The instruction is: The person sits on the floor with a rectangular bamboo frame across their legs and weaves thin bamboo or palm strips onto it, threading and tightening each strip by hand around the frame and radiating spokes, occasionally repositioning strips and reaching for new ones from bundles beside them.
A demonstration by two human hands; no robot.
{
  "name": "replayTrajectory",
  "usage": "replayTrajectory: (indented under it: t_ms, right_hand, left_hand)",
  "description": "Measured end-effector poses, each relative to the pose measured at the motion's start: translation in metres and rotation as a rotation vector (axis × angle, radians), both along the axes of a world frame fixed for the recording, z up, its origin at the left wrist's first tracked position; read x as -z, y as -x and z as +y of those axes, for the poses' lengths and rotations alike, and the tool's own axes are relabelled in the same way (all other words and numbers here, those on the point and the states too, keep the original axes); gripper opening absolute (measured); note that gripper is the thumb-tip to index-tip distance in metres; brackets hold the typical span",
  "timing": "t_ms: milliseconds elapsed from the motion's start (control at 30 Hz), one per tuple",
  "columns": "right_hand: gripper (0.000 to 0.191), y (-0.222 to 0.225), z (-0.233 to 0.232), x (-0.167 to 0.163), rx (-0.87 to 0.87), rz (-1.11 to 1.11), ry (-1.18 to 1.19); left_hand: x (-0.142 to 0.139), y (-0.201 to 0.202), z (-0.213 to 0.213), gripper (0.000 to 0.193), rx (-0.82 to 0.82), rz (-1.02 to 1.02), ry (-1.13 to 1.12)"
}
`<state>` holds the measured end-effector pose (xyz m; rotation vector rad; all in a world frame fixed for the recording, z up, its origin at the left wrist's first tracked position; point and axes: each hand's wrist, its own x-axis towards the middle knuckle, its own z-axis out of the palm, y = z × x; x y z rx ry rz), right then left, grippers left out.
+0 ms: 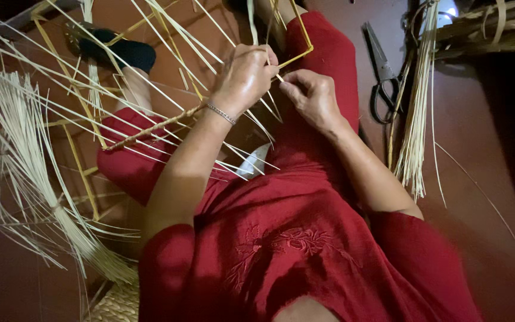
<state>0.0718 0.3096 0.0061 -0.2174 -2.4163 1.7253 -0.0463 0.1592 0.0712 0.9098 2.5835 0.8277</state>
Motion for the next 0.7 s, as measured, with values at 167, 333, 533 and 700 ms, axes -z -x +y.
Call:
replayTrajectory:
  t_ms: [167,333,533,700]
  right_hand:
    - [0.012,-0.002,-0.004,-0.007,0.084,0.235,-0.234]
    - [0.016,-0.007,-0.013,-0.014,0.157,0.308,-0.175]
    - [0.014,-0.011,-0.028,-0.004,0.058,0.274,-0.177]
    - [0.011,-0.007,-0.033,0.006,0.081,0.121,0.127]
  left_hand:
    - [-0.004,0.001,0.007,0.008,0.041,0.057,0.018]
    - [-0.014,0.000,0.004,0.014,-0.186,-0.473,-0.035]
    - [-0.026,0.005,0.006,0.030,-0.165,-0.589,-0.057]
    - [-0.029,0.005,-0.005,0.026,-0.112,-0.592,-0.113]
